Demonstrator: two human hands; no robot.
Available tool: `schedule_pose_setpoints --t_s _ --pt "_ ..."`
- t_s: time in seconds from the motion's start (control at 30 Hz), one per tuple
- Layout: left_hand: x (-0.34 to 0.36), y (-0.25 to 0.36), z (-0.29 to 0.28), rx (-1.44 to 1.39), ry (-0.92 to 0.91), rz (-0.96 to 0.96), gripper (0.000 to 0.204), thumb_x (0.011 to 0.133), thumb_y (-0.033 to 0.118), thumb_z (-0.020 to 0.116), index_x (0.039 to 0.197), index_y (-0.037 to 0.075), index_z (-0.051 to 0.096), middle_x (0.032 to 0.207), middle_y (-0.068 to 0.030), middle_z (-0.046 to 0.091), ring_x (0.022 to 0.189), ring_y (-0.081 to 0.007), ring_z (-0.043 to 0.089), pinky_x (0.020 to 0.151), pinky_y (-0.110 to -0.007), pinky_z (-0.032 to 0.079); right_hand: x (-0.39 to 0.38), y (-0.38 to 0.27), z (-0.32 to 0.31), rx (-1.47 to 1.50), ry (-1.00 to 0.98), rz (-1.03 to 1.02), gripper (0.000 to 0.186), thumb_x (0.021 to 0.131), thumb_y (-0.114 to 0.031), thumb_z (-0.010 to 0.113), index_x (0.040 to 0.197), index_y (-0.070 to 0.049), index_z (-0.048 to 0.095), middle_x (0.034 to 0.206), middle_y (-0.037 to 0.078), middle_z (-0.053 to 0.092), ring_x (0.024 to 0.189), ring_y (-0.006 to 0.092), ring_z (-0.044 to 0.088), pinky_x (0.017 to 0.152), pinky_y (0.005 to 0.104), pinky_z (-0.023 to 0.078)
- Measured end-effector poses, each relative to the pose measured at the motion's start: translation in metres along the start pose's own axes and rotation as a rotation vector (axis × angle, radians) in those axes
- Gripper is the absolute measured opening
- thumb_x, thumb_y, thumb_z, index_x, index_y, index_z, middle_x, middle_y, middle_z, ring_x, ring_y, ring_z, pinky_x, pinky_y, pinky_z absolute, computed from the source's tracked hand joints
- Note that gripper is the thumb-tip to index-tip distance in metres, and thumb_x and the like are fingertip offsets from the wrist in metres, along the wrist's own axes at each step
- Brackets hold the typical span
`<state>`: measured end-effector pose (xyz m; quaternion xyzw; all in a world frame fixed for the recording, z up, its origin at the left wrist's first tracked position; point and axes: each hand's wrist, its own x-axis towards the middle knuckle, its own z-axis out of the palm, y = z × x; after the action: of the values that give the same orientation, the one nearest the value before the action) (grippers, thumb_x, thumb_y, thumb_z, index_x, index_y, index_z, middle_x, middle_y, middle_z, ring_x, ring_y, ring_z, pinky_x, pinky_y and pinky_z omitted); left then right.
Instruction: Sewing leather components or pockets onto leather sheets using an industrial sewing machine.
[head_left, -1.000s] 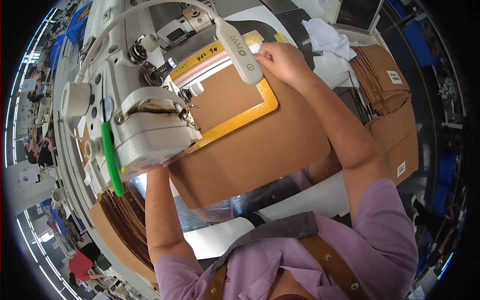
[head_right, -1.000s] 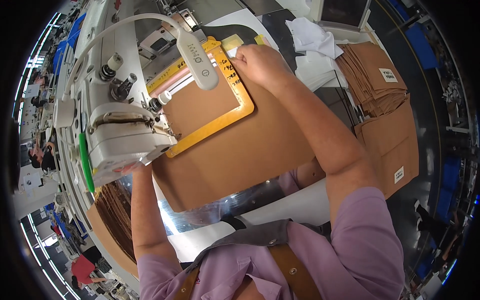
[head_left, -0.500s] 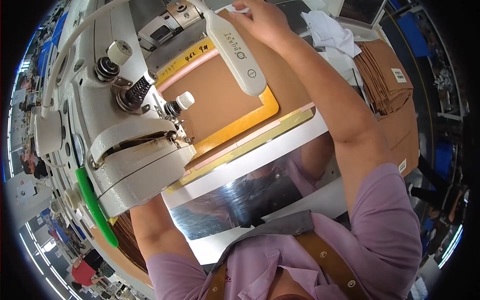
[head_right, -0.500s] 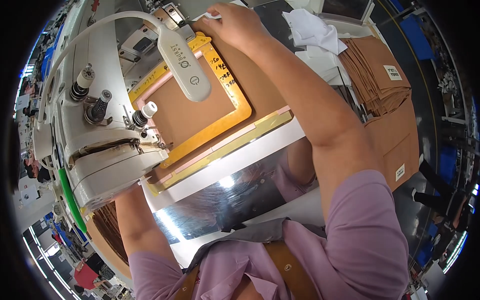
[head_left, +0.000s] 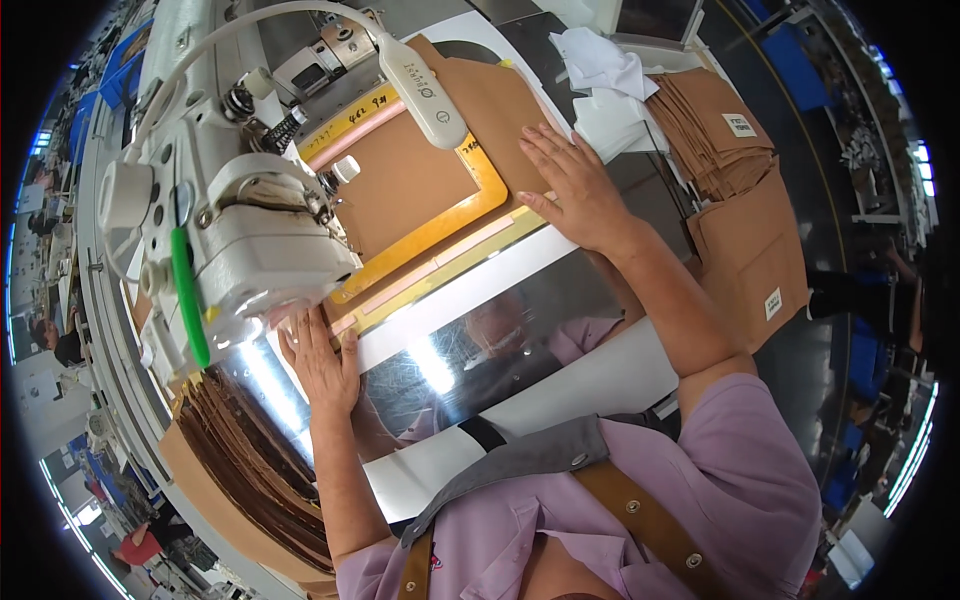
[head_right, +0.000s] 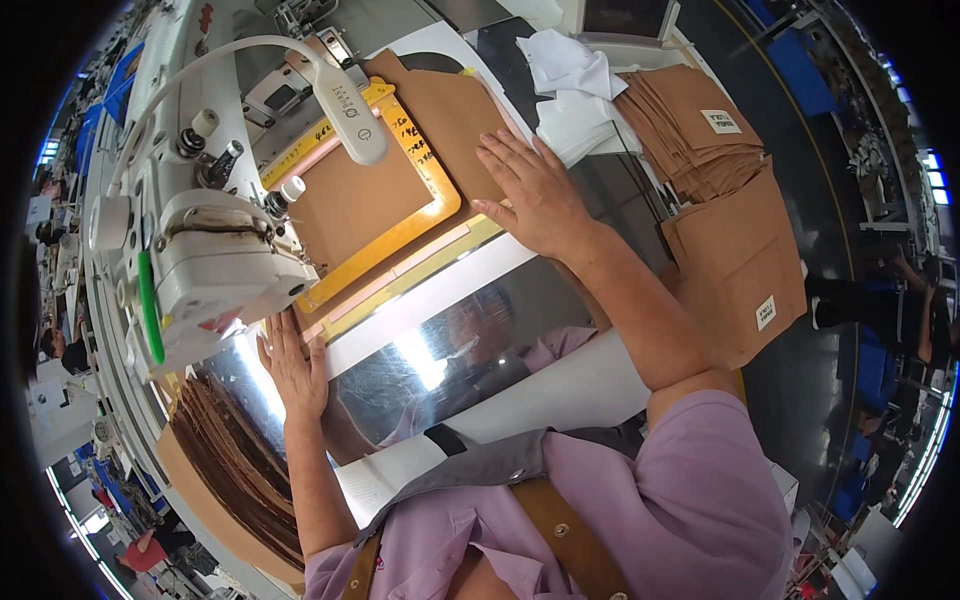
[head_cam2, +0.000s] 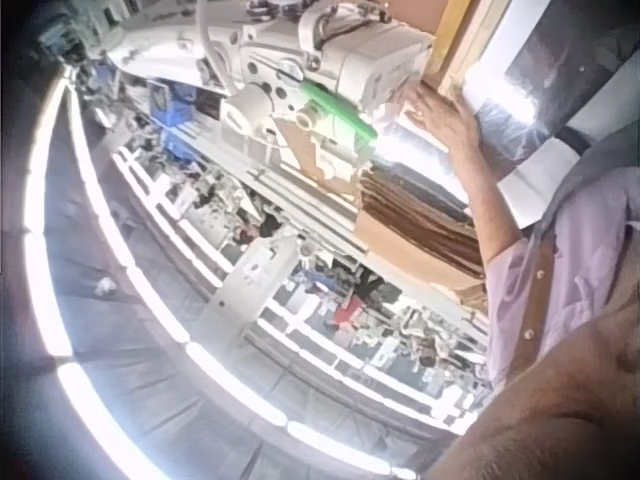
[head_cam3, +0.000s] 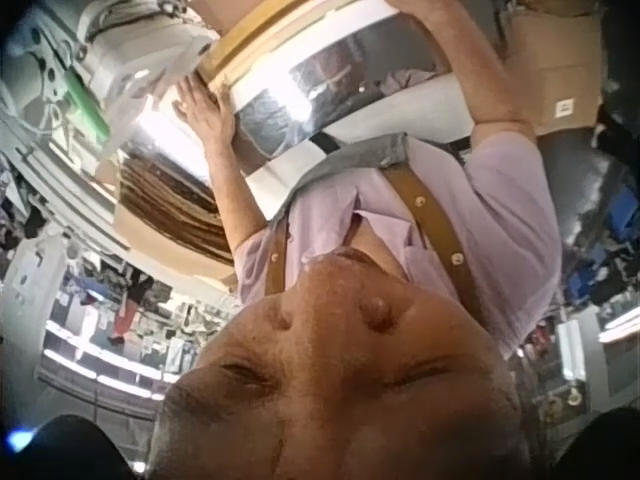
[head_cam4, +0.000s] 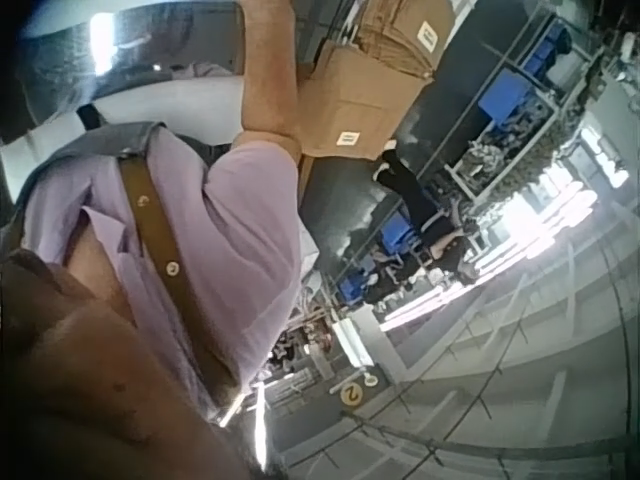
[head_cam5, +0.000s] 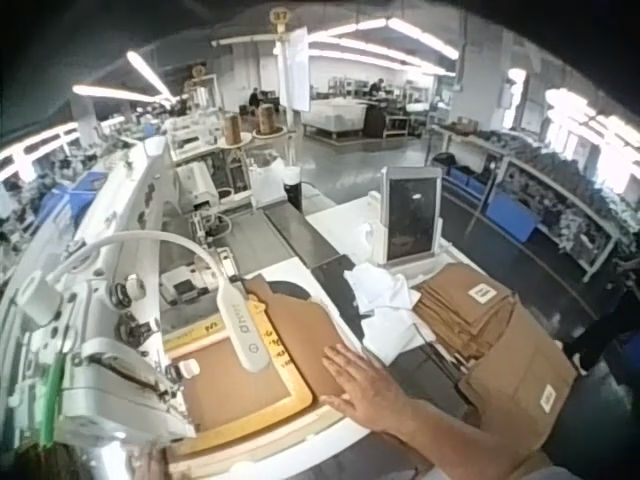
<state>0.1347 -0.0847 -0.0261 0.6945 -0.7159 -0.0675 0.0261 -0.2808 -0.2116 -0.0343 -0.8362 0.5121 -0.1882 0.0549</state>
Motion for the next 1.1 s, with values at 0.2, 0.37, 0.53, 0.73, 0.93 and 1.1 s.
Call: schedule_pose_setpoints --t_s 0.2,0.37,0.53,0.73,0.93,1.1 --pt "0.002 0.005 0.003 -0.052 0.181 0.004 0.08 0.102 0.059 0.044 0.152 -0.002 0.042 0.157 -0.0242 0.043 0.15 -0.0362 0.035 0.126 -0.055 0.008 -0.002 -0.007 0.003 -0.042 0.028 -0.009 0.064 0.101 -0.039 0.06 0.151 -0.003 0.045 0.161 0.014 0.041 0.153 0.0289 0.031 0.126 0.0504 0.018" --pt "-0.012 0.007 0.002 -0.041 0.336 0.045 0.074 0.094 0.046 0.062 0.154 0.006 0.044 0.161 -0.0135 0.042 0.153 -0.0281 0.034 0.125 -0.056 0.011 -0.011 -0.011 -0.001 0.004 0.049 -0.078 0.064 0.099 -0.036 0.062 0.15 -0.003 0.045 0.161 0.016 0.041 0.153 0.0317 0.033 0.125 0.0559 0.019" --pt "-0.041 0.031 -0.002 -0.117 0.244 0.023 0.078 0.092 0.048 0.063 0.154 0.004 0.042 0.161 -0.0143 0.042 0.152 -0.0296 0.036 0.125 -0.054 0.012 -0.047 -0.015 -0.012 -0.055 0.016 -0.043 0.064 0.099 -0.035 0.06 0.152 -0.004 0.044 0.161 0.016 0.04 0.153 0.0325 0.031 0.124 0.059 0.018" --pt "-0.047 0.026 0.001 -0.14 0.327 -0.019 0.072 0.093 0.049 0.06 0.148 0.003 0.051 0.156 -0.0152 0.05 0.147 -0.0289 0.044 0.123 -0.052 0.017 -0.046 -0.017 -0.005 -0.135 0.018 -0.015 0.063 0.101 -0.038 0.058 0.154 -0.007 0.044 0.161 0.012 0.042 0.153 0.0288 0.033 0.124 0.0582 0.019" --pt "-0.048 0.026 0.004 -0.099 0.332 -0.035 0.074 0.094 0.053 0.058 0.149 0.004 0.05 0.156 -0.0155 0.049 0.148 -0.0282 0.042 0.124 -0.051 0.018 -0.054 -0.013 -0.004 -0.126 0.049 -0.015 0.061 0.1 -0.038 0.06 0.151 -0.007 0.048 0.158 0.012 0.046 0.152 0.0291 0.036 0.124 0.0564 0.022" --pt "-0.046 0.025 0.005 -0.116 0.333 -0.043 0.076 0.094 0.051 0.06 0.151 0.002 0.048 0.158 -0.0165 0.046 0.15 -0.0277 0.039 0.124 -0.052 0.018 -0.051 -0.012 -0.001 -0.17 0.1 0.034 0.058 0.098 -0.037 0.061 0.146 -0.005 0.053 0.153 0.013 0.053 0.148 0.0303 0.041 0.123 0.0572 0.024"
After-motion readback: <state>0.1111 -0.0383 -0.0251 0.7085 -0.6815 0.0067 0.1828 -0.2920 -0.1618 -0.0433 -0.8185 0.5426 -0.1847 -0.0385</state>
